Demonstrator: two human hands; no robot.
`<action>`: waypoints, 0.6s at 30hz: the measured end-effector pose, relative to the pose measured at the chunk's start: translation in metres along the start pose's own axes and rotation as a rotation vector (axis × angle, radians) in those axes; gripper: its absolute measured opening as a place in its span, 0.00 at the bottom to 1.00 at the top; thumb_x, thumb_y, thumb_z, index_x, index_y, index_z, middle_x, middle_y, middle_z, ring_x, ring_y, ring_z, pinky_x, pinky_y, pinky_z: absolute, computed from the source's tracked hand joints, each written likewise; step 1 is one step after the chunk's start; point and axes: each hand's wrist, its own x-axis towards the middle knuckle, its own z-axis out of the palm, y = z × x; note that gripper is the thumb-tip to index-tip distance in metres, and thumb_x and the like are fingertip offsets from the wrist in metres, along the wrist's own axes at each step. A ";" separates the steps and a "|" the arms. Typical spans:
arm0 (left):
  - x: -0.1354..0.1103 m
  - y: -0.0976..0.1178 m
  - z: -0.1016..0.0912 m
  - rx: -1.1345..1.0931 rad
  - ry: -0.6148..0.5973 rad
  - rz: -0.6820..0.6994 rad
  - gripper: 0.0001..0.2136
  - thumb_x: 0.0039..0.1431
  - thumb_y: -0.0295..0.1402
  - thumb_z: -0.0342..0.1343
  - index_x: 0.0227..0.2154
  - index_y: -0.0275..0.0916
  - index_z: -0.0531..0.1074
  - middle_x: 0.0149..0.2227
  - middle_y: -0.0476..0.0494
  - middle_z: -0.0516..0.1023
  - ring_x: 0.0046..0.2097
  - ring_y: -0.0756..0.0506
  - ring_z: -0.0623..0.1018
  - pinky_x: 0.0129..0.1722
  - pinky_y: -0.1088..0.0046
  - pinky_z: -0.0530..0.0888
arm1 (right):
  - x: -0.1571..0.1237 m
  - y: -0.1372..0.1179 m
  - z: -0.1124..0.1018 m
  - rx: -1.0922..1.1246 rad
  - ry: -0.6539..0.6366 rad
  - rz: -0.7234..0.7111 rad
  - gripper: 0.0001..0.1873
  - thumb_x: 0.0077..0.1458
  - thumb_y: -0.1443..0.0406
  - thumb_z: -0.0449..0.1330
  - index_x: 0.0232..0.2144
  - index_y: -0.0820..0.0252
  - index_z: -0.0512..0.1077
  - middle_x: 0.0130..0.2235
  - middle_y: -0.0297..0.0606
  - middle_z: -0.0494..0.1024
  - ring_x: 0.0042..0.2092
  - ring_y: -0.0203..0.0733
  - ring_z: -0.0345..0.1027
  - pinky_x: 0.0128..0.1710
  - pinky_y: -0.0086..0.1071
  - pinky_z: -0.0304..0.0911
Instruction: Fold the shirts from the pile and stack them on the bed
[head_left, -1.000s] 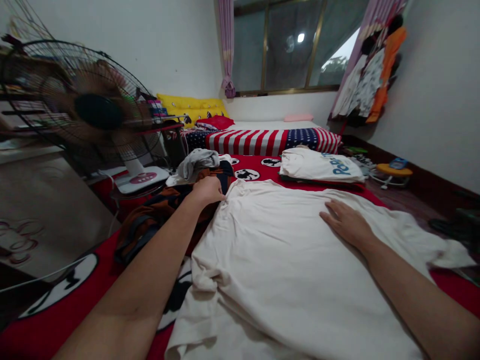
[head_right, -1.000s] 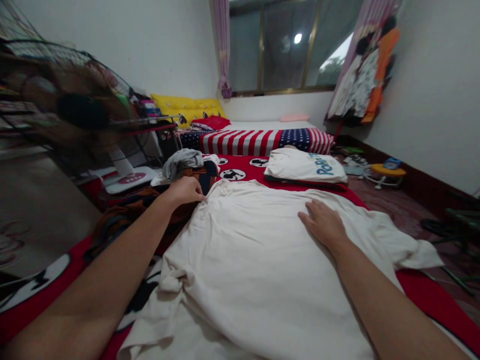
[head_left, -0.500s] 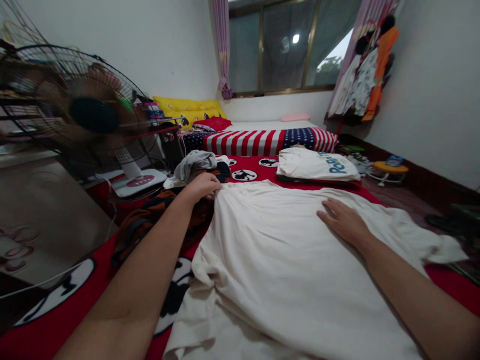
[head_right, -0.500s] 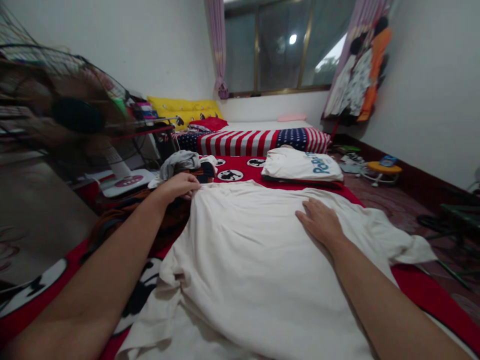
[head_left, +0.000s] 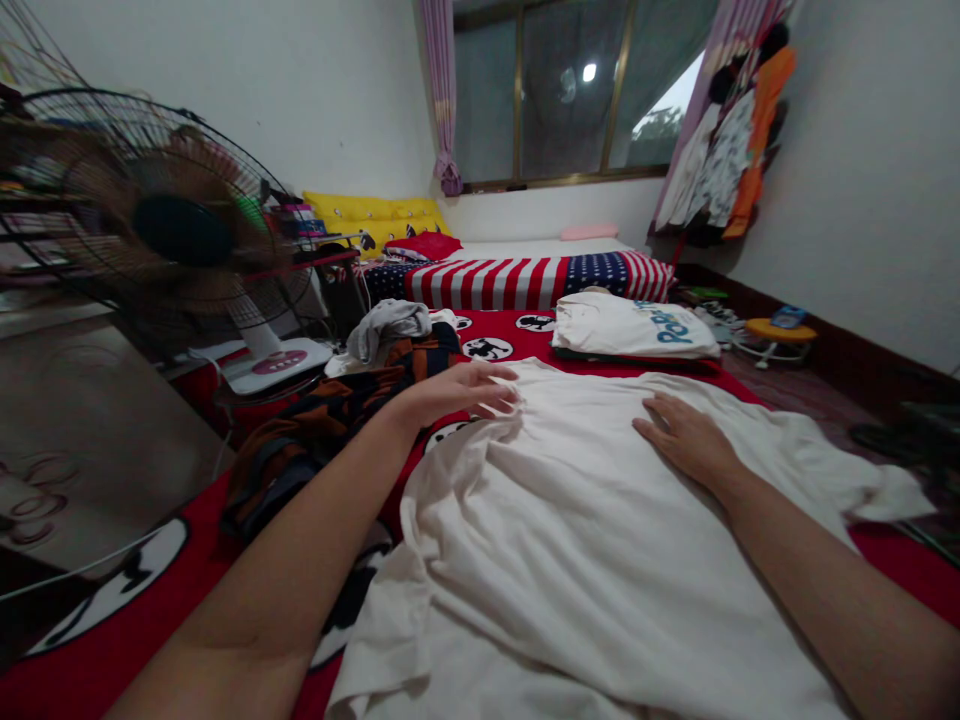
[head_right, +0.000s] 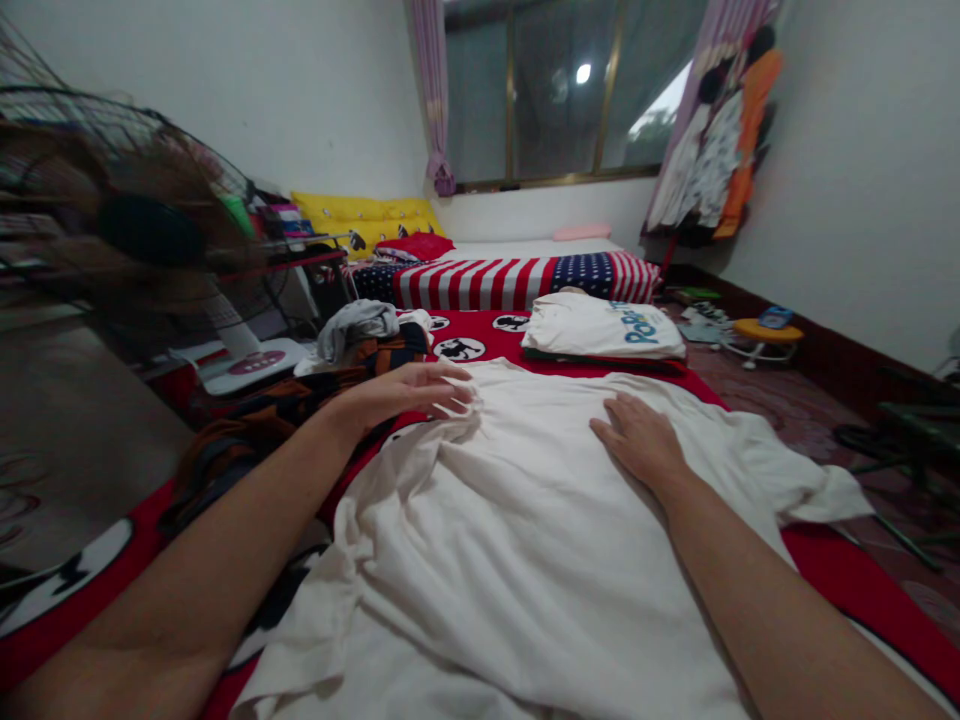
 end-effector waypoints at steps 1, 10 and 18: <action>0.002 0.002 0.008 0.008 -0.114 0.022 0.25 0.48 0.41 0.66 0.48 0.36 0.72 0.43 0.36 0.79 0.42 0.44 0.80 0.39 0.71 0.74 | 0.000 0.000 0.000 0.000 -0.002 0.000 0.29 0.60 0.53 0.48 0.57 0.65 0.66 0.64 0.49 0.61 0.65 0.52 0.54 0.62 0.48 0.53; -0.007 -0.004 -0.026 0.815 0.082 -0.205 0.18 0.47 0.48 0.61 0.26 0.33 0.79 0.22 0.44 0.76 0.24 0.48 0.74 0.22 0.77 0.66 | -0.001 0.001 0.001 -0.001 0.030 -0.025 0.28 0.61 0.53 0.48 0.56 0.64 0.68 0.63 0.51 0.62 0.64 0.53 0.56 0.60 0.48 0.55; -0.015 0.004 -0.002 0.591 -0.447 -0.262 0.17 0.43 0.45 0.66 0.20 0.34 0.73 0.20 0.50 0.70 0.23 0.51 0.69 0.21 0.79 0.65 | -0.001 0.002 0.003 -0.004 0.036 -0.024 0.28 0.60 0.53 0.48 0.55 0.63 0.68 0.63 0.50 0.63 0.64 0.53 0.56 0.59 0.48 0.56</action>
